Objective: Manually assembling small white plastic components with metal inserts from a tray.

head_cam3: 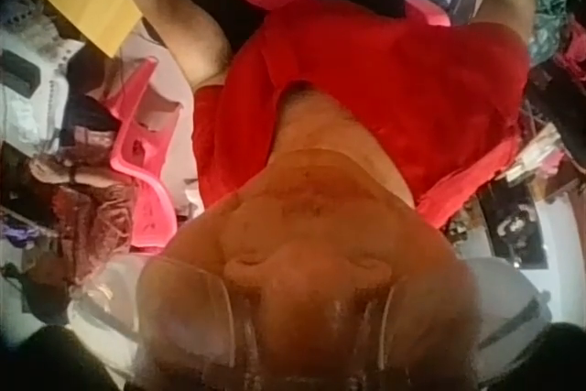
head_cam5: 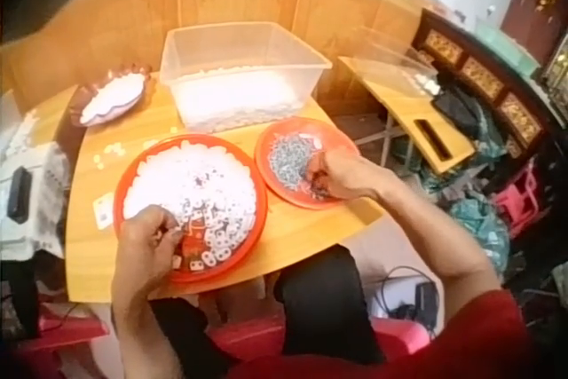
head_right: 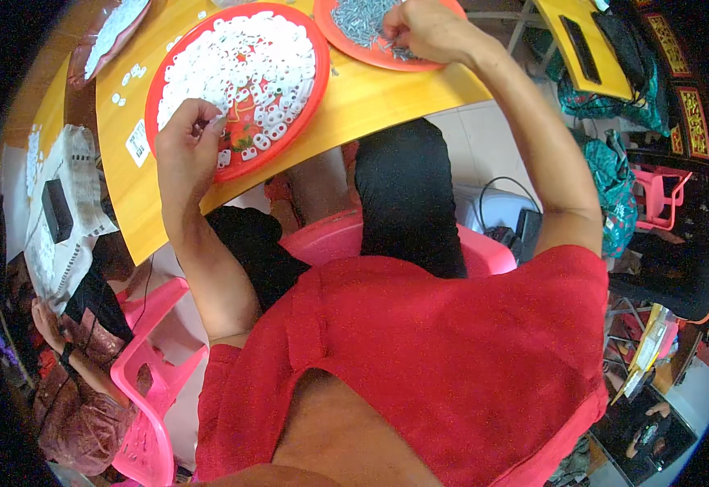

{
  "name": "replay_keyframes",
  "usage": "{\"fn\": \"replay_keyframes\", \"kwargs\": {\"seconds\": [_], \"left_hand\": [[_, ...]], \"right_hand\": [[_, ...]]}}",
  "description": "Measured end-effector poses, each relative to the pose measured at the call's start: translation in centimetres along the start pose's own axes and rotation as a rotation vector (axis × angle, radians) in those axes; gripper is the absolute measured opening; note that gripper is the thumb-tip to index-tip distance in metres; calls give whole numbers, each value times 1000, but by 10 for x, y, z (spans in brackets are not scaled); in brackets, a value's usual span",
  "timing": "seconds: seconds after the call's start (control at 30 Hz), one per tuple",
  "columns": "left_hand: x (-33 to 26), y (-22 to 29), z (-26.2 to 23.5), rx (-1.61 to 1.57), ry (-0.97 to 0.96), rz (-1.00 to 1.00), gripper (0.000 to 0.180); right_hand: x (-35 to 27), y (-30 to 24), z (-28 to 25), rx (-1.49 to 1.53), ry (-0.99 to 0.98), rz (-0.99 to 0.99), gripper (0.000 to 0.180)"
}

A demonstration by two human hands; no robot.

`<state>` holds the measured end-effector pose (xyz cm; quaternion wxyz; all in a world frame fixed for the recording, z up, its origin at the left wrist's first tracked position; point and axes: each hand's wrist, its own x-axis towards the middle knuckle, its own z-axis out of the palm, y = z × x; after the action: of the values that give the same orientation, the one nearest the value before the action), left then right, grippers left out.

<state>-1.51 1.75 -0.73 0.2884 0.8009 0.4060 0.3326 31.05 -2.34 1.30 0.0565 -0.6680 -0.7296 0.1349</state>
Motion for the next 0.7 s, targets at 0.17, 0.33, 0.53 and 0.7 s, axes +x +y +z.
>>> {"fn": "replay_keyframes", "kwargs": {"seconds": [0.17, 0.33, 0.53, 0.7], "left_hand": [[1, 2, 2, -28, -8, -27, 12], [-2, -5, -1, -14, 5, -39, 12], [1, 6, 3, 11, -8, -11, 11], [-2, -5, 2, -18, 3, -80, 11]], "right_hand": [[0, -8, 0, -50, 7, 22, 15], [-14, -15, -34, -7, -93, 140, 13], [-18, 0, -9, -227, -148, -3, 9], [-18, 1, -12, 69, -22, 32, 9]]}}
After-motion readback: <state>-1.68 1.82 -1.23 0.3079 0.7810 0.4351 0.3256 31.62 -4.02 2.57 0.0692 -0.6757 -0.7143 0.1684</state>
